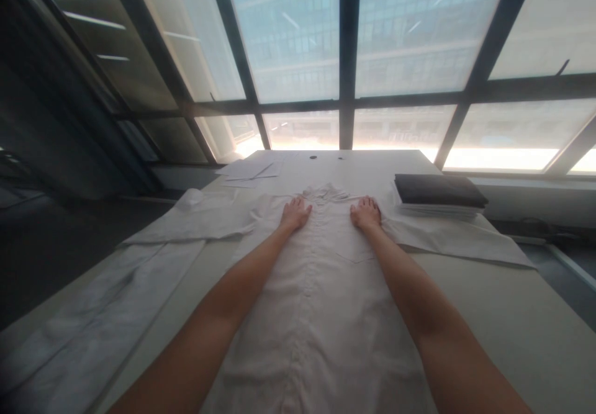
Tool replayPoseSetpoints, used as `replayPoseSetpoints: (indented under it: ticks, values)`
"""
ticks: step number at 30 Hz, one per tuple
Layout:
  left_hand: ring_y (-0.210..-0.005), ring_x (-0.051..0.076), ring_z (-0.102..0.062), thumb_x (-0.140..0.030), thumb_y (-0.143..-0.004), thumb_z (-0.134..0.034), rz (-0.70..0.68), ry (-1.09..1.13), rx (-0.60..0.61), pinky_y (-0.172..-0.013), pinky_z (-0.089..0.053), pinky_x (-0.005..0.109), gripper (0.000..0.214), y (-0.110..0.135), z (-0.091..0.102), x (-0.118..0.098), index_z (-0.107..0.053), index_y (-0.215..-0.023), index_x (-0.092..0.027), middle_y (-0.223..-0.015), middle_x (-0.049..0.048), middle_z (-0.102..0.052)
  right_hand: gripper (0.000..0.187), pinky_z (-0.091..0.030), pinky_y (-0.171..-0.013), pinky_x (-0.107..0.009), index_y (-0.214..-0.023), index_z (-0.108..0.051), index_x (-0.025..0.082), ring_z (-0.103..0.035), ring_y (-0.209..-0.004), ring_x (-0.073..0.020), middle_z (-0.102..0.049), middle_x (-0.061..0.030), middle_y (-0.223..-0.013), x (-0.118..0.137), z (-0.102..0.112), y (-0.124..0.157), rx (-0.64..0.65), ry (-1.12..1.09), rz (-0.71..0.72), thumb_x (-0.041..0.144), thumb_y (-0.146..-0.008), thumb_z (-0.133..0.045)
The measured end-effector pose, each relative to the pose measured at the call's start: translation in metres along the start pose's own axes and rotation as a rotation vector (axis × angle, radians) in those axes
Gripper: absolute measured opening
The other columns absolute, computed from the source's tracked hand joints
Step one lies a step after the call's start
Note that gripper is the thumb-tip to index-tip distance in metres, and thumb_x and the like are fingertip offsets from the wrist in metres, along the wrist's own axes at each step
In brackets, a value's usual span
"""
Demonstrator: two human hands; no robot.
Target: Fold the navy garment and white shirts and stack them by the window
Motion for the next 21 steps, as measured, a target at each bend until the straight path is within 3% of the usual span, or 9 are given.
replayPoseSetpoints:
  ticks: [9, 12, 16, 21]
  values:
    - [-0.153, 0.027, -0.022, -0.051, -0.101, -0.027, 0.124, -0.057, 0.006, -0.124, -0.019, 0.046, 0.068, -0.013, 0.013, 0.066, -0.034, -0.156, -0.011, -0.165, 0.0155, -0.027, 0.066, -0.02, -0.12, -0.039, -0.15, -0.04, -0.001, -0.03, -0.147, -0.0299, -0.036, -0.0209, -0.159, 0.002, -0.001, 0.0, -0.019, -0.006, 0.011, 0.04, -0.1, -0.029]
    - [-0.154, 0.027, -0.021, -0.05, -0.102, -0.026, 0.121, -0.065, 0.022, -0.124, -0.017, 0.049, 0.068, -0.013, 0.015, 0.075, -0.033, -0.156, -0.01, -0.165, 0.0166, -0.026, 0.066, -0.02, -0.12, -0.039, -0.151, -0.04, 0.0, -0.03, -0.147, -0.0299, -0.036, -0.0205, -0.159, 0.002, 0.001, 0.001, -0.033, -0.008, 0.006, 0.04, -0.1, -0.029]
    - [-0.154, 0.028, -0.019, -0.047, -0.103, -0.025, 0.081, -0.071, 0.029, -0.124, -0.014, 0.052, 0.064, -0.01, 0.014, 0.059, -0.034, -0.155, -0.012, -0.165, 0.0169, -0.025, 0.066, -0.019, -0.12, -0.039, -0.151, -0.039, 0.0, -0.029, -0.148, -0.0289, -0.036, -0.02, -0.16, 0.003, 0.002, 0.003, -0.02, -0.008, 0.001, 0.04, -0.099, -0.029]
    - [-0.155, 0.028, -0.017, -0.05, -0.104, -0.019, -0.162, -0.019, 0.072, -0.123, -0.017, 0.053, 0.063, 0.003, 0.002, -0.008, -0.029, -0.158, -0.018, -0.168, 0.0124, -0.02, 0.066, -0.02, -0.12, -0.041, -0.15, -0.04, -0.001, -0.031, -0.147, -0.0296, -0.038, -0.0218, -0.158, 0.006, 0.004, 0.004, -0.041, 0.003, 0.019, 0.039, -0.099, -0.028]
Point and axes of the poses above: each hand's wrist, its own y-axis away from the middle knuckle, its own z-axis out of the back of the hand, x = y × z, the point moved 9 cm from there along -y, towards the middle knuckle
